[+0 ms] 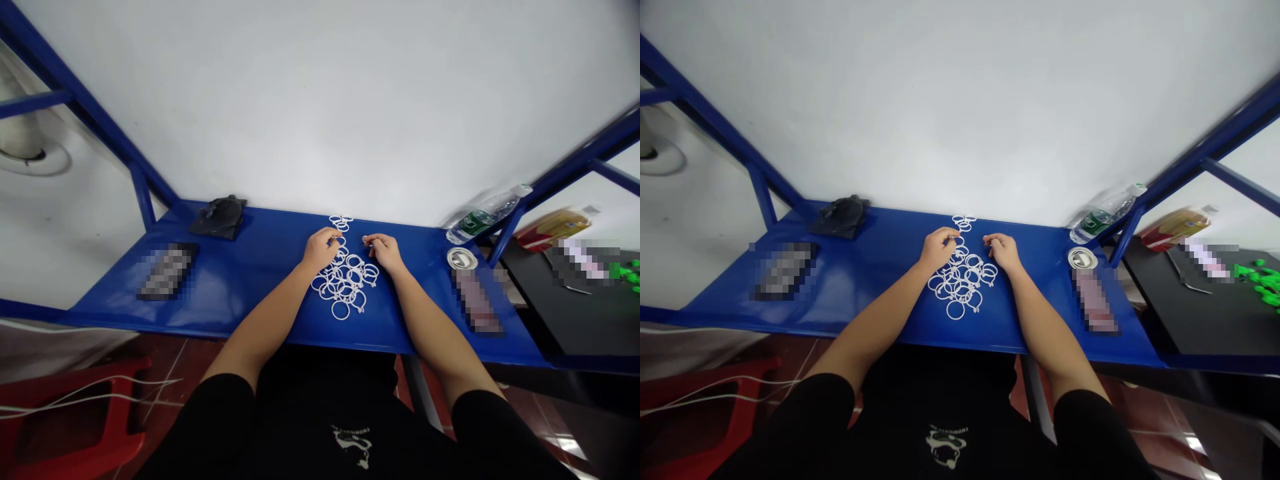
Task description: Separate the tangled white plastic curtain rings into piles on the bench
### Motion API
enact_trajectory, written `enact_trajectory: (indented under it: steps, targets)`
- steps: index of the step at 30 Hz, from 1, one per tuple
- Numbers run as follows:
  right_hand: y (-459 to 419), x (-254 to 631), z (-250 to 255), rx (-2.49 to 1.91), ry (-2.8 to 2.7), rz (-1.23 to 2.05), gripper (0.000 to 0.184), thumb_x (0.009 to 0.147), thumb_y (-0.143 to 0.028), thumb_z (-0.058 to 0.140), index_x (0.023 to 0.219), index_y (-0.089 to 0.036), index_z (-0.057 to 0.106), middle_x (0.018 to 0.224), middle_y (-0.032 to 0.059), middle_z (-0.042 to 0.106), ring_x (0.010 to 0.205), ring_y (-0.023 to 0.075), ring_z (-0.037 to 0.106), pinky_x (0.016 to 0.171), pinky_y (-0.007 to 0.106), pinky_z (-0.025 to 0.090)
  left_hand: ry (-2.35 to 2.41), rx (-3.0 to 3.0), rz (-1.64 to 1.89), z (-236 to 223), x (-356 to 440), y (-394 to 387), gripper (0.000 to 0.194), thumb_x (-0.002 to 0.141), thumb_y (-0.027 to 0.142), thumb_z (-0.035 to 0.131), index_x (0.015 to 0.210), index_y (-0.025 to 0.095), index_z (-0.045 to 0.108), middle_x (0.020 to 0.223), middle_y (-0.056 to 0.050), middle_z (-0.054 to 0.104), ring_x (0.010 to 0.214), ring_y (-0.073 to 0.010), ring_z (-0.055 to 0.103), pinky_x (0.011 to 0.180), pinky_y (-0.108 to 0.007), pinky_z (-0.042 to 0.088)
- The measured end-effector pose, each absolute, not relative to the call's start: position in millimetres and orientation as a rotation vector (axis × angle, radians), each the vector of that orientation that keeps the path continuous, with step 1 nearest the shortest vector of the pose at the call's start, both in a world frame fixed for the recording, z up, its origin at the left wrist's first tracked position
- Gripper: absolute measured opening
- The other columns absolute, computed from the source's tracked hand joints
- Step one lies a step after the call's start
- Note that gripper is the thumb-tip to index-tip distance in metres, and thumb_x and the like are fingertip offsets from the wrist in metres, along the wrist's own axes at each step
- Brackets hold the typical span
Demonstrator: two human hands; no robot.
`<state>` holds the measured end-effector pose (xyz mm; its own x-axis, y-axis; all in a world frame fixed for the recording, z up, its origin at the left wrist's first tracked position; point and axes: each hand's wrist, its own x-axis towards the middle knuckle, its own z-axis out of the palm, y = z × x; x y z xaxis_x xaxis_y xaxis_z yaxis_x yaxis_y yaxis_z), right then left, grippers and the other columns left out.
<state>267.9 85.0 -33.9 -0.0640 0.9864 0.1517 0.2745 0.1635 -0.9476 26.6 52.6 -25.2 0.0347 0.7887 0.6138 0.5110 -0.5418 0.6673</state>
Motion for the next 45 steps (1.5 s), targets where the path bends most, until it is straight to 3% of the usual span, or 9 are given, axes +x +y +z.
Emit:
enact_trajectory:
  steps: [12,18,22,25,34,39,42,45]
  targets:
    - [74.6,267.9,-28.8,-1.344,-1.798,0.682,0.027,0.080,-0.021,0.048,0.082,-0.019,0.075,0.066,0.0009,0.072,0.055,0.0165,0.065,0.061,0.028,0.052,1.368,1.989,1.375,-25.8,25.2,51.0,0.034,0.090,0.003,0.056,0.108,0.022,0.077,0.126,-0.004,0.079,0.110,-0.0196,0.077,0.102,-0.036,0.062]
    - [57.1,259.9,-15.9,-1.190,-2.045,0.505,0.042,0.090,-0.023,0.056,0.128,-0.024,0.073,0.113,0.0041,0.083,0.069,0.0171,0.071,0.073,0.030,0.058,1.504,2.042,1.251,-20.8,24.4,47.9,0.035,0.095,0.006,0.055,0.113,0.025,0.077,0.141,-0.003,0.071,0.124,-0.0219,0.071,0.110,-0.039,0.059]
    - [42.1,255.0,1.4,-1.152,-2.098,0.359,0.040,0.098,-0.037,0.060,0.134,-0.029,0.074,0.129,0.0064,0.078,0.085,0.0207,0.074,0.087,0.034,0.058,1.535,2.106,1.193,-20.8,24.9,46.6,0.029,0.095,0.009,0.059,0.113,0.023,0.077,0.141,-0.007,0.068,0.124,-0.0241,0.070,0.107,-0.039,0.059]
    - [36.1,254.3,8.4,-1.144,-2.105,0.364,0.043,0.098,-0.046,0.063,0.137,-0.030,0.073,0.134,0.0071,0.076,0.079,0.0198,0.072,0.086,0.036,0.058,1.533,2.103,1.176,-24.2,25.1,48.2,0.024,0.096,0.015,0.064,0.115,0.022,0.076,0.137,-0.010,0.067,0.120,-0.0241,0.070,0.104,-0.039,0.060]
    - [55.7,259.4,-14.1,-1.223,-1.948,0.387,0.032,0.098,-0.044,0.060,0.111,-0.025,0.082,0.102,0.0074,0.082,0.078,0.0219,0.072,0.081,0.036,0.059,1.490,2.113,1.110,-32.8,25.3,51.8,0.019,0.096,0.022,0.069,0.113,0.021,0.076,0.132,-0.009,0.067,0.113,-0.0225,0.070,0.103,-0.038,0.059]
    - [66.8,261.6,-29.4,-1.271,-1.840,0.526,0.033,0.096,-0.045,0.061,0.105,-0.022,0.082,0.089,0.0063,0.081,0.074,0.0220,0.074,0.071,0.034,0.058,1.552,2.037,1.190,-32.3,21.5,63.9,0.018,0.095,0.022,0.070,0.112,0.021,0.077,0.126,-0.010,0.069,0.108,-0.0219,0.071,0.101,-0.037,0.059]
    - [69.2,261.4,-35.0,-1.276,-1.820,0.590,0.032,0.095,-0.045,0.061,0.106,-0.022,0.081,0.087,0.0055,0.081,0.072,0.0213,0.073,0.068,0.033,0.057,1.663,2.032,1.186,-30.0,15.2,82.6,0.019,0.096,0.023,0.068,0.113,0.021,0.076,0.122,-0.010,0.072,0.111,-0.0252,0.069,0.104,-0.042,0.057]
    - [70.2,261.2,-38.7,-1.266,-1.803,0.637,0.031,0.094,-0.042,0.061,0.109,-0.023,0.080,0.085,0.0046,0.080,0.069,0.0203,0.072,0.067,0.032,0.058,1.728,2.131,1.051,-26.8,9.1,102.9,0.037,0.094,0.024,0.070,0.131,0.022,0.071,0.137,-0.014,0.068,0.126,-0.0318,0.065,0.112,-0.048,0.052]
